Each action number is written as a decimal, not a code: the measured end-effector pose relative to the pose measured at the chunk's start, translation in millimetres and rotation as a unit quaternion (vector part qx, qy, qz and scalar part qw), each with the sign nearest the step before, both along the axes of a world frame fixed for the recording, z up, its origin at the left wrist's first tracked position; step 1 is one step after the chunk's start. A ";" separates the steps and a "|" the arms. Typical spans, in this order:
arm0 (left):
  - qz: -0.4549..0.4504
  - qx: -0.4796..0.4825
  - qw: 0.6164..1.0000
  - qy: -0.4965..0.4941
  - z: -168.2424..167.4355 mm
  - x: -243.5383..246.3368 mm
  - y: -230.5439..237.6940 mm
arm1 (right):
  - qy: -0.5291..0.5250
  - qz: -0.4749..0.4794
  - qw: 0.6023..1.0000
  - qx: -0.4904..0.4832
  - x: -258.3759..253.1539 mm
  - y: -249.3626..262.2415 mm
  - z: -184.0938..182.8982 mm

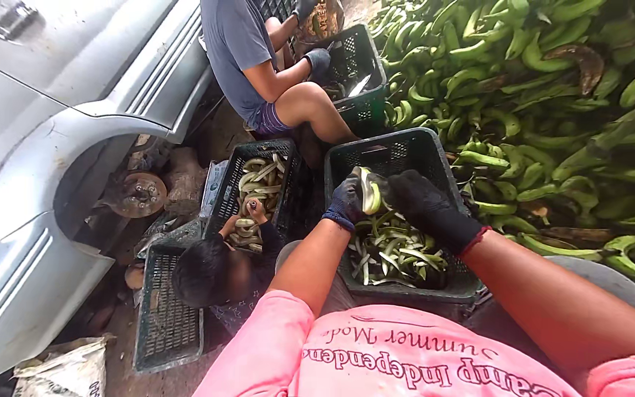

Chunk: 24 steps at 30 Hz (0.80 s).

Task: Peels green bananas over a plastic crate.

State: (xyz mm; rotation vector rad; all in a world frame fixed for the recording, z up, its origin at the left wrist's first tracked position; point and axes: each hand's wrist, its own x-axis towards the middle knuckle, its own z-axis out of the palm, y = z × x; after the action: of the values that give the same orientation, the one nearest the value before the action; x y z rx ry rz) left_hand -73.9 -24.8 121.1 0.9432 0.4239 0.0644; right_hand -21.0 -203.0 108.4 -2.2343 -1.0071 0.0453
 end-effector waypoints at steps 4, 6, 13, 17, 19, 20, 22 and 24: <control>-0.066 0.137 0.987 0.048 4.5 -3.9 0.5 | 0.005 -0.005 1.000 -0.004 5.8 -0.9 -3.3; -0.140 0.228 0.962 0.046 11.8 -8.1 -4.4 | 0.063 -0.017 0.998 -0.017 18.2 -3.8 -3.5; -0.178 0.180 0.964 0.079 9.0 -7.1 -2.4 | 0.178 -0.063 0.982 -0.021 38.3 -15.4 -2.8; -0.001 0.052 0.994 0.101 -2.1 4.4 10.1 | 0.050 -0.013 0.996 0.074 -1.7 -9.9 10.9; 0.043 -0.013 0.996 0.076 -8.0 5.6 10.7 | -0.042 0.050 0.992 0.112 -17.7 -4.1 -0.1; 0.048 -0.040 0.995 0.073 -9.0 5.3 9.0 | -0.071 0.069 0.988 0.116 -21.8 -1.2 -4.7; 0.035 -0.082 0.993 0.081 -8.7 3.2 4.7 | -0.102 0.088 0.985 0.112 -22.2 0.6 -10.2; 0.009 -0.098 0.992 0.079 -10.8 1.9 3.4 | -0.121 0.091 0.983 0.103 -15.9 -0.3 -11.4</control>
State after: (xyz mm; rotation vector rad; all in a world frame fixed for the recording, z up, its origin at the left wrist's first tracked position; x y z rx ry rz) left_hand -72.0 -21.4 110.3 0.7523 0.5740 -0.0357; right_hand -36.9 -203.3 97.0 -1.9866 -1.2820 -0.2447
